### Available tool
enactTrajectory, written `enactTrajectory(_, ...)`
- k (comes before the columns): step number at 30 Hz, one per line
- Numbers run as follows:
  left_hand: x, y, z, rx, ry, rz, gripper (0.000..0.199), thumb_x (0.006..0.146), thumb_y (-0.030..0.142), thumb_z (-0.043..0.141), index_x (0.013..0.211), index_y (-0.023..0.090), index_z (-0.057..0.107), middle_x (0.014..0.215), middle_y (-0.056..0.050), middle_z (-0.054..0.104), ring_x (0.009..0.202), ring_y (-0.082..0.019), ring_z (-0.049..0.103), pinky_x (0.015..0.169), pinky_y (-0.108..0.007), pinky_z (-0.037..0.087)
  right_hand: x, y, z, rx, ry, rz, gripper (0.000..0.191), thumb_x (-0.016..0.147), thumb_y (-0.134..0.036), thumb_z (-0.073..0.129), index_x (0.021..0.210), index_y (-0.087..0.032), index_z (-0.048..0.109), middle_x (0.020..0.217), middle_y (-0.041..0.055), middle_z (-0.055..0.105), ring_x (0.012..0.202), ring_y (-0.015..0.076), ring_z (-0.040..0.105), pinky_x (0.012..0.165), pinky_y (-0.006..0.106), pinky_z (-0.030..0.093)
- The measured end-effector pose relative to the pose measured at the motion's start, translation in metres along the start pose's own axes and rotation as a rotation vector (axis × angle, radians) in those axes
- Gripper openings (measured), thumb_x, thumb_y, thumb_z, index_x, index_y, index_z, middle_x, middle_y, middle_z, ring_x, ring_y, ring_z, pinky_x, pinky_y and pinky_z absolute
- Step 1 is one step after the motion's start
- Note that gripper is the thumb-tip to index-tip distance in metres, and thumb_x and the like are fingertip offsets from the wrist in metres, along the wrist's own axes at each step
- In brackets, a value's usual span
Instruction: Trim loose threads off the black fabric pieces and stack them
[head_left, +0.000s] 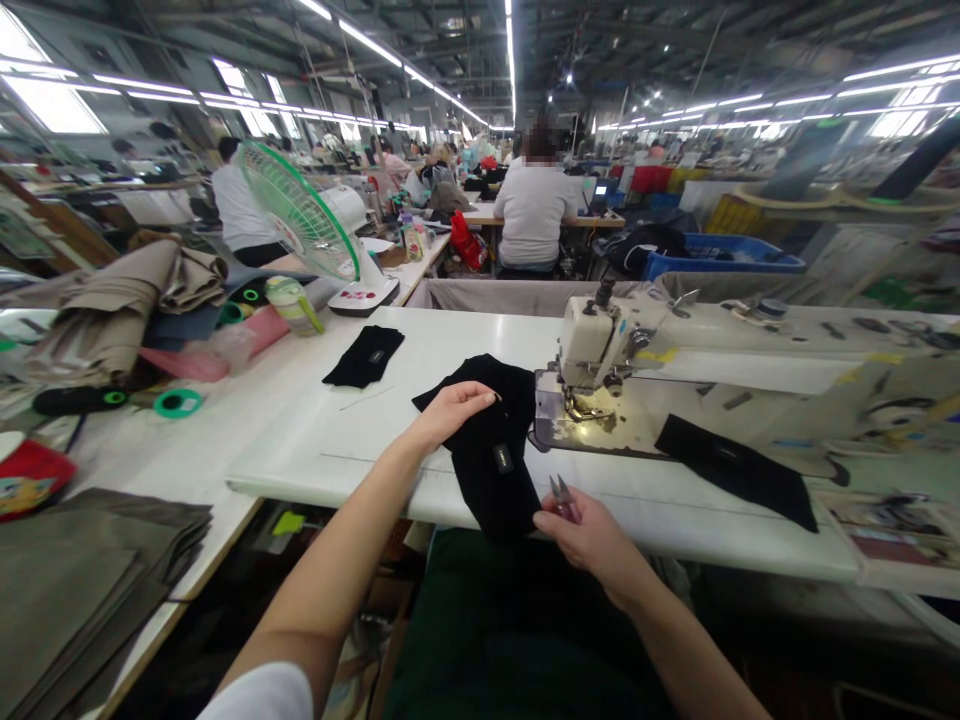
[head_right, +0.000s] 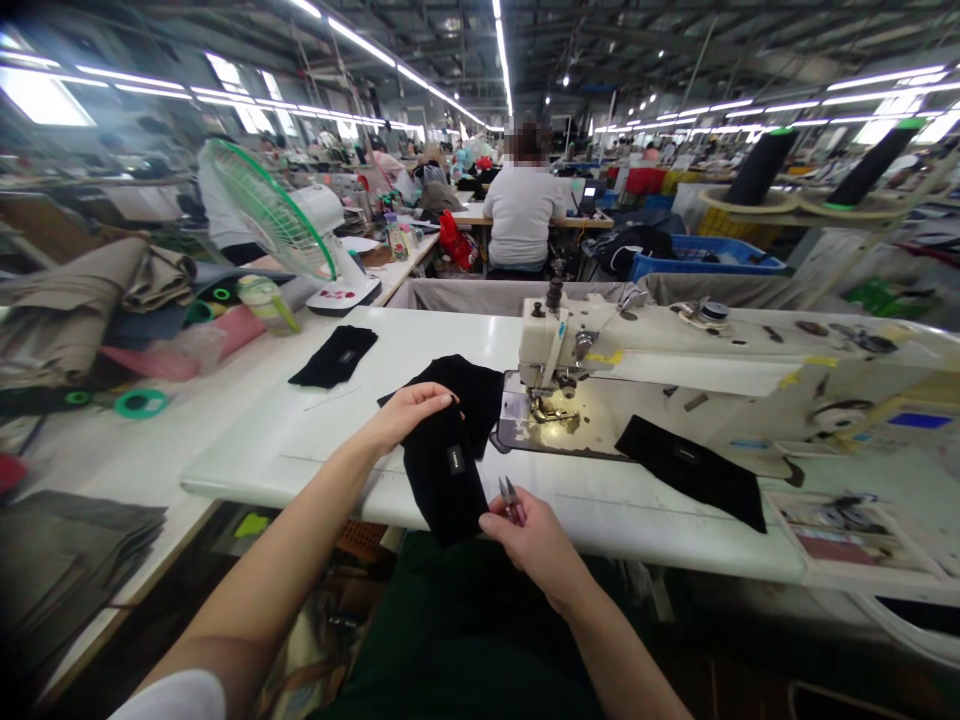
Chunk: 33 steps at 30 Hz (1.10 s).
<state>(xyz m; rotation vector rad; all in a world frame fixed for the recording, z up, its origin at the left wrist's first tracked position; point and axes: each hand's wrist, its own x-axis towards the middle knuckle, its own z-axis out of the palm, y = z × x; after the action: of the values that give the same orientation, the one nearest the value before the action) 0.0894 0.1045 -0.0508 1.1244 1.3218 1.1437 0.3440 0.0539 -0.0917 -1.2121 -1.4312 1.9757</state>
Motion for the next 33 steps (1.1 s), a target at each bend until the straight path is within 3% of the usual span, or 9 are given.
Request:
enactTrajectory(4,-0.006,0.002,0.002,-0.025,-0.003,-0.011,0.038,0.073,0.051,0.076,0.089,0.017,0.07,0.082,-0.004,0.072,0.075,-0.019,0.066,0.071,-0.03,0.05,0.005,-0.005,-0.001,-0.048,0.025,-0.055,0.032,0.072,-0.04,0.077,0.091,-0.019,0.061,0.062,-0.0062,0.054,0.048,0.0076,0.042,0.045,0.02,0.03)
enactTrajectory(7,-0.013,0.005,0.005,-0.015,-0.012,-0.014,0.037,0.074,0.051,0.076,0.088,0.017,0.069,0.076,-0.001,0.068,0.07,-0.016,0.061,0.065,-0.026,0.047,0.017,-0.013,0.001,-0.078,0.098,-0.188,0.032,0.072,-0.04,0.077,0.094,-0.018,0.068,0.078,0.0,0.066,0.067,0.0132,0.057,0.061,0.024,0.043)
enactTrajectory(9,-0.018,0.007,0.007,-0.02,-0.021,-0.016,0.035,0.075,0.05,0.075,0.088,0.018,0.069,0.074,0.0,0.066,0.067,-0.013,0.058,0.063,-0.024,0.044,0.026,-0.019,0.003,-0.096,0.15,-0.261,0.028,0.072,-0.041,0.075,0.088,-0.018,0.071,0.078,0.0011,0.067,0.072,0.0154,0.059,0.069,0.027,0.045)
enactTrajectory(13,-0.027,0.005,0.005,-0.05,0.017,-0.02,0.032,0.076,0.047,0.075,0.086,0.018,0.069,0.073,0.002,0.064,0.064,-0.011,0.055,0.062,-0.022,0.042,0.038,-0.028,0.008,-0.095,0.189,-0.298,0.025,0.072,-0.043,0.072,0.075,-0.018,0.068,0.064,-0.0021,0.059,0.06,0.013,0.05,0.058,0.026,0.039)
enactTrajectory(18,-0.037,-0.006,-0.003,-0.114,0.087,-0.077,0.031,0.075,0.046,0.077,0.08,0.018,0.066,0.067,0.003,0.061,0.059,-0.01,0.052,0.056,-0.021,0.039,0.043,-0.029,0.012,-0.004,0.102,-0.198,0.026,0.071,-0.043,0.072,0.073,-0.019,0.063,0.052,-0.0073,0.044,0.047,0.0082,0.032,0.047,0.024,0.025)
enactTrajectory(33,-0.046,-0.014,-0.016,-0.172,0.141,-0.097,0.029,0.074,0.043,0.078,0.085,0.018,0.068,0.07,0.003,0.065,0.061,-0.01,0.056,0.06,-0.021,0.042,0.051,-0.03,0.022,-0.085,0.071,-0.197,0.015,0.069,-0.029,0.065,0.081,-0.019,0.064,0.051,-0.0095,0.041,0.045,0.0074,0.032,0.047,0.023,0.023)
